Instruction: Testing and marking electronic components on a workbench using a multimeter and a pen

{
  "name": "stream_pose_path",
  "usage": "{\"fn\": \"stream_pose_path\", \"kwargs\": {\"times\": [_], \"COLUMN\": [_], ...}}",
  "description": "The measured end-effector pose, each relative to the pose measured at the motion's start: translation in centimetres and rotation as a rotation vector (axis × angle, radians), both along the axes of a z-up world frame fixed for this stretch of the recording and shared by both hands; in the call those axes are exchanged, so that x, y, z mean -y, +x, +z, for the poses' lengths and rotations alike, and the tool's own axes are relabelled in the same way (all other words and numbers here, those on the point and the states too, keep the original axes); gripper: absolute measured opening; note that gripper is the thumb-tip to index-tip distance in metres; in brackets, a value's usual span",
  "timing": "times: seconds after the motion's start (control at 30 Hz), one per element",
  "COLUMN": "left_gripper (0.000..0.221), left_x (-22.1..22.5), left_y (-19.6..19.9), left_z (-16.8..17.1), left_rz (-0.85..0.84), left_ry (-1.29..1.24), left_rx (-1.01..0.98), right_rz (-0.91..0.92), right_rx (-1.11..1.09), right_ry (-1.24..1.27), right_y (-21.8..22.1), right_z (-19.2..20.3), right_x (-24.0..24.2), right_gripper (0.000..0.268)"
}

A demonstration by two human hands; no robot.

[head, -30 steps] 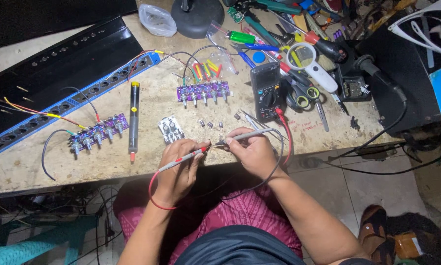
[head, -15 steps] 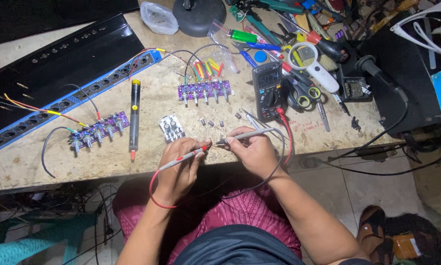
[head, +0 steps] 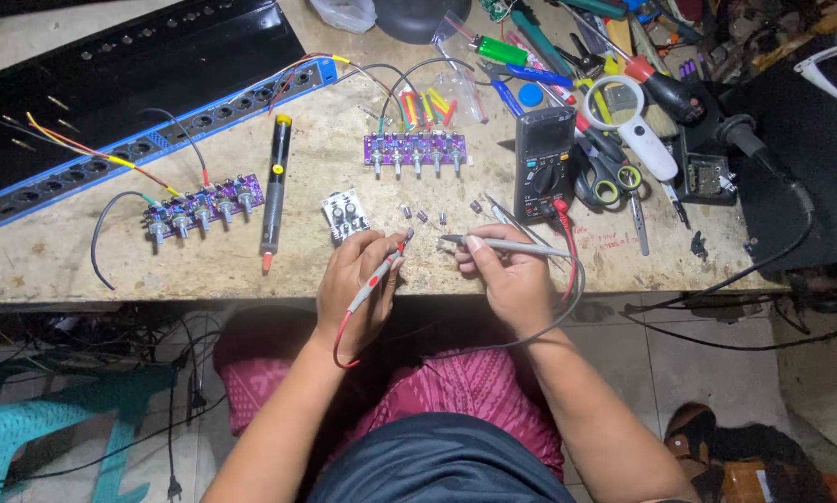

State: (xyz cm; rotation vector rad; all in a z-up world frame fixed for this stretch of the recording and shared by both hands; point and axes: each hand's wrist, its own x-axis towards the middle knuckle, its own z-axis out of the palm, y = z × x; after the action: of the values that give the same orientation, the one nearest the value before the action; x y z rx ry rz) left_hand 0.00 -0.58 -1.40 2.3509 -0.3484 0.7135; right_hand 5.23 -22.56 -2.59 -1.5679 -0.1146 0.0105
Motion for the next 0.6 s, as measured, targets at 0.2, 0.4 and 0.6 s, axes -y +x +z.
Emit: {"fn": "stream_pose_path", "kwargs": {"times": [0.2,0.4,0.6], "left_gripper": [0.017,0.02,0.016], "left_x": [0.4,2.6,4.0], "left_y": [-0.2,-0.7,1.0], "left_z": [0.0,0.1,0.4], "left_rz": [0.015,0.029,-0.049], "left_ry": [-0.078,0.354,0.46], "left_rx": [0.037,0.185,0.289], "right_rz": [-0.107,0.116,0.115], "right_rx": [0.261,0.729,0.771], "right_ry": [-0.122,-0.41,-0.435], "right_y": [-2.0,-4.7,-5.2], "right_z": [3.1,4.5,4.7], "right_x": [-1.0,0.0,0.7], "right_gripper": [0.015,0.032,0.032]}}
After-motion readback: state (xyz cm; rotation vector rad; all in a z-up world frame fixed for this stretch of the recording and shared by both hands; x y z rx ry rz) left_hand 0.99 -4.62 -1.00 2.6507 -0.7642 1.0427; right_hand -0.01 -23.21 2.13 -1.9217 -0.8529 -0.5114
